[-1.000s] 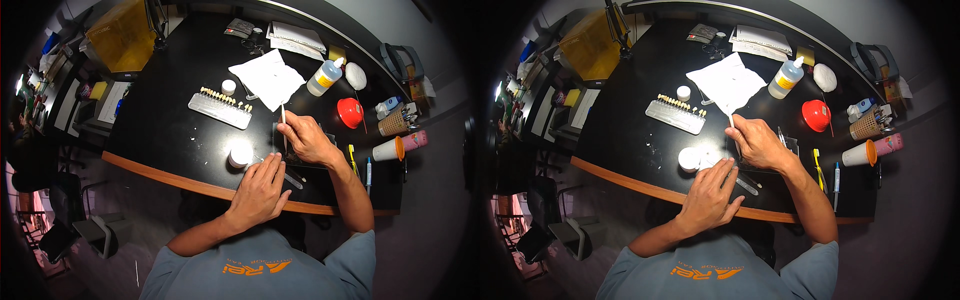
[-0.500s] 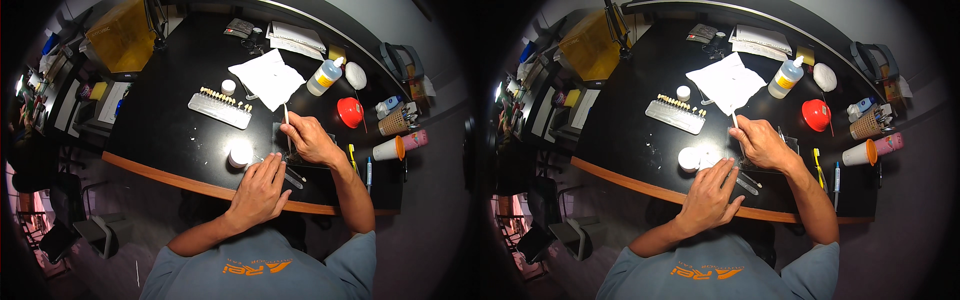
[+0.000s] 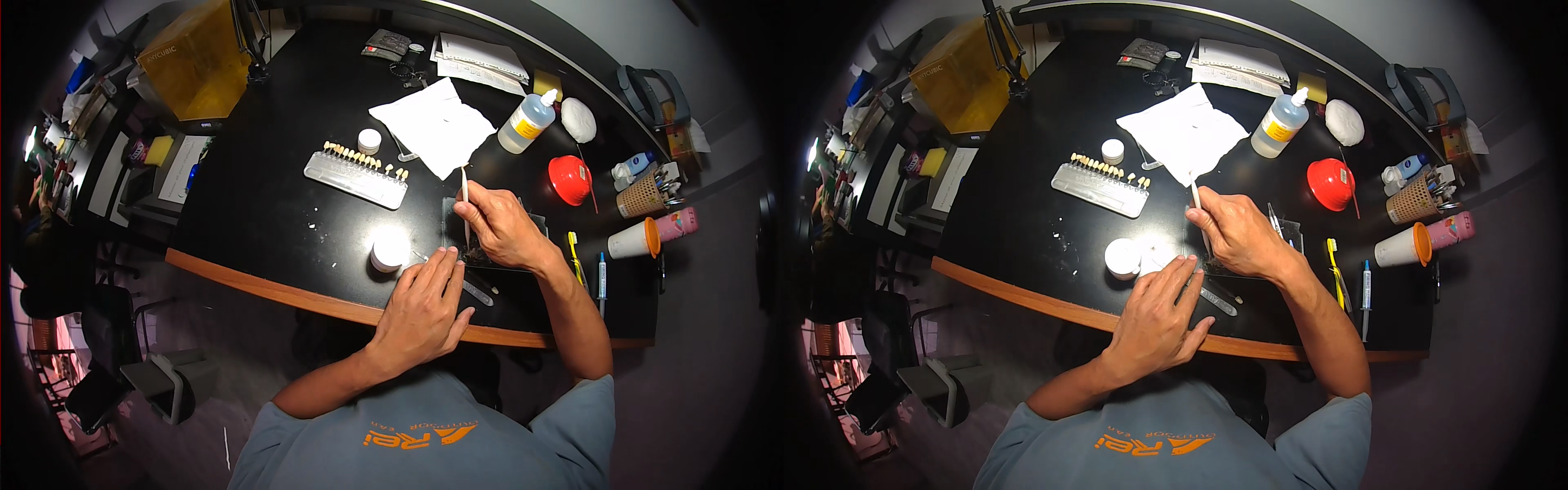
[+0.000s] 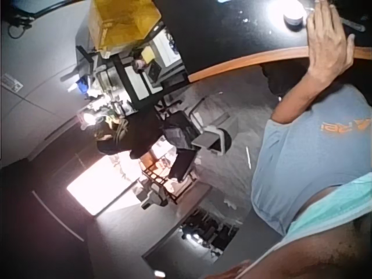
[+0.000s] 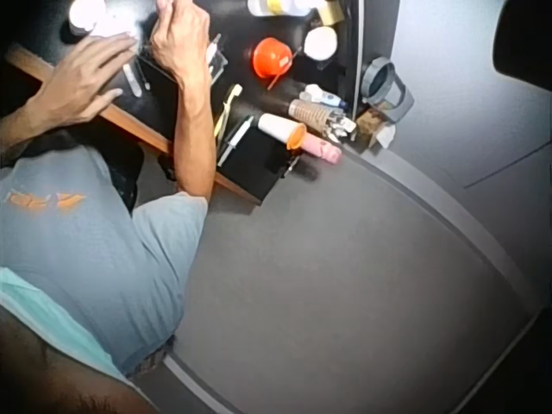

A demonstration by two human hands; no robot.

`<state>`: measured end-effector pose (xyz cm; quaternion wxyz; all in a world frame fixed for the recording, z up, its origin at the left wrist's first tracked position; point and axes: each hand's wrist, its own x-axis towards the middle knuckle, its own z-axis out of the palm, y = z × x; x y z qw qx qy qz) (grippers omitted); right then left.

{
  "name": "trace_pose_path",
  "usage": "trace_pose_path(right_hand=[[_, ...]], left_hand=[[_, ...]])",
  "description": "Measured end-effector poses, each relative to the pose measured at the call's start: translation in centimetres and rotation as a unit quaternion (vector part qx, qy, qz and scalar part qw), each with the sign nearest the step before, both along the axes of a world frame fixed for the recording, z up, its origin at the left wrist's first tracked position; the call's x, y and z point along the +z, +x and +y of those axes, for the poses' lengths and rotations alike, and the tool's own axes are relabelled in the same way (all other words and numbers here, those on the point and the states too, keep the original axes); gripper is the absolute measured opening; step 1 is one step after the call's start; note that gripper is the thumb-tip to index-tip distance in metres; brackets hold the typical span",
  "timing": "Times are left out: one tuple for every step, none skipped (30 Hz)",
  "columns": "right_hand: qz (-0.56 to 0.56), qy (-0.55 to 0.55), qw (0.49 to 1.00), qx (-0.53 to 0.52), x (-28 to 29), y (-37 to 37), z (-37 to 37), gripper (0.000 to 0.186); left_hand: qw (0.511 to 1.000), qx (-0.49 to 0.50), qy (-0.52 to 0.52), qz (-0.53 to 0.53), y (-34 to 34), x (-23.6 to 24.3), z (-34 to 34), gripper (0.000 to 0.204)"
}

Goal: The person picks up a dental model, mixes white powder with liquid on a glass slab using a tool, and applies the mixture to the dental model.

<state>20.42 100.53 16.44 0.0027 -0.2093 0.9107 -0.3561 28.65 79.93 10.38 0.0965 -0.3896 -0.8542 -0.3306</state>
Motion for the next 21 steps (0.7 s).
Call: trace_pose_path(right_hand=[[-0.009, 0.014, 1.000, 0.004, 0.02, -0.02, 0.22, 0.028], [-0.018, 0.028, 0.999, 0.008, 0.05, -0.02, 0.32, 0.028], [-0.017, 0.027, 0.999, 0.008, 0.14, -0.02, 0.23, 0.028], [-0.023, 0.017, 1.000, 0.007, 0.28, 0.01, 0.08, 0.028], [-0.028, 0.006, 1.000, 0.006, 0.36, 0.04, -0.08, 0.028], [-0.028, 0.007, 1.000, 0.006, 0.34, 0.09, -0.26, 0.028], [-0.022, 0.010, 1.000, 0.020, 0.34, 0.10, -0.45, 0.029], [-0.017, 0.013, 0.999, 0.033, 0.33, 0.12, -0.56, 0.029], [-0.017, 0.014, 0.999, 0.034, 0.31, 0.12, -0.59, 0.029], [-0.025, 0.033, 0.999, 0.032, 0.27, 0.10, -0.59, 0.030], [-0.033, 0.052, 0.998, 0.030, 0.20, 0.04, -0.60, 0.031], [-0.041, 0.072, 0.996, 0.028, 0.11, -0.08, -0.67, 0.031], [-0.037, 0.069, 0.997, 0.027, 0.25, 0.01, -0.37, 0.031], [-0.012, 0.063, 0.997, 0.035, 0.32, 0.05, -0.09, 0.030], [0.013, 0.056, 0.997, 0.043, 0.42, 0.07, 0.16, 0.028], [0.012, 0.058, 0.997, 0.043, 0.31, -0.02, -0.01, 0.028], [0.018, 0.045, 0.998, 0.049, 0.23, -0.12, -0.29, 0.028], [0.024, 0.032, 0.998, 0.054, 0.21, -0.18, -0.42, 0.028], [0.027, 0.033, 0.998, 0.054, 0.28, -0.16, -0.46, 0.028], [0.028, 0.050, 0.997, 0.056, 0.37, -0.10, -0.42, 0.027], [0.031, 0.066, 0.996, 0.057, 0.45, 0.07, -0.32, 0.026]], left_hand=[[1.000, 0.000, -0.001, 0.000, 0.00, 0.01, 0.01, 0.063], [1.000, 0.000, -0.001, 0.001, 0.01, 0.00, 0.00, 0.063], [1.000, -0.001, 0.000, 0.001, 0.01, -0.02, -0.01, 0.063], [1.000, -0.002, 0.001, 0.000, 0.02, -0.03, -0.01, 0.063], [1.000, -0.002, 0.001, 0.001, 0.03, 0.00, -0.04, 0.063], [1.000, -0.001, -0.001, 0.002, 0.04, 0.02, -0.09, 0.063], [1.000, 0.000, -0.003, 0.003, 0.01, 0.05, -0.10, 0.063], [1.000, 0.000, -0.003, 0.003, 0.00, 0.02, -0.11, 0.063], [1.000, 0.000, -0.003, 0.000, 0.01, -0.04, -0.15, 0.063], [1.000, 0.001, -0.002, -0.004, 0.00, -0.12, -0.17, 0.063], [1.000, 0.001, -0.001, -0.005, -0.07, -0.26, -0.22, 0.063], [1.000, 0.001, 0.002, -0.003, -0.17, -0.44, -0.29, 0.063], [1.000, 0.001, 0.001, 0.005, -0.14, -0.21, -0.09, 0.063], [1.000, 0.001, -0.002, 0.008, -0.08, 0.05, 0.07, 0.063], [1.000, 0.000, -0.007, 0.008, 0.00, 0.33, 0.21, 0.063], [1.000, 0.000, -0.007, 0.003, -0.02, 0.26, 0.14, 0.064], [1.000, 0.000, -0.005, 0.003, -0.12, 0.25, 0.12, 0.064], [1.000, 0.000, -0.007, 0.002, -0.24, 0.31, 0.12, 0.064], [1.000, 0.000, -0.009, 0.001, -0.32, 0.45, 0.05, 0.064], [1.000, 0.000, -0.007, 0.005, -0.20, 0.52, 0.01, 0.064], [1.000, 0.000, -0.002, -0.003, 0.19, 0.48, -0.01, 0.064]])
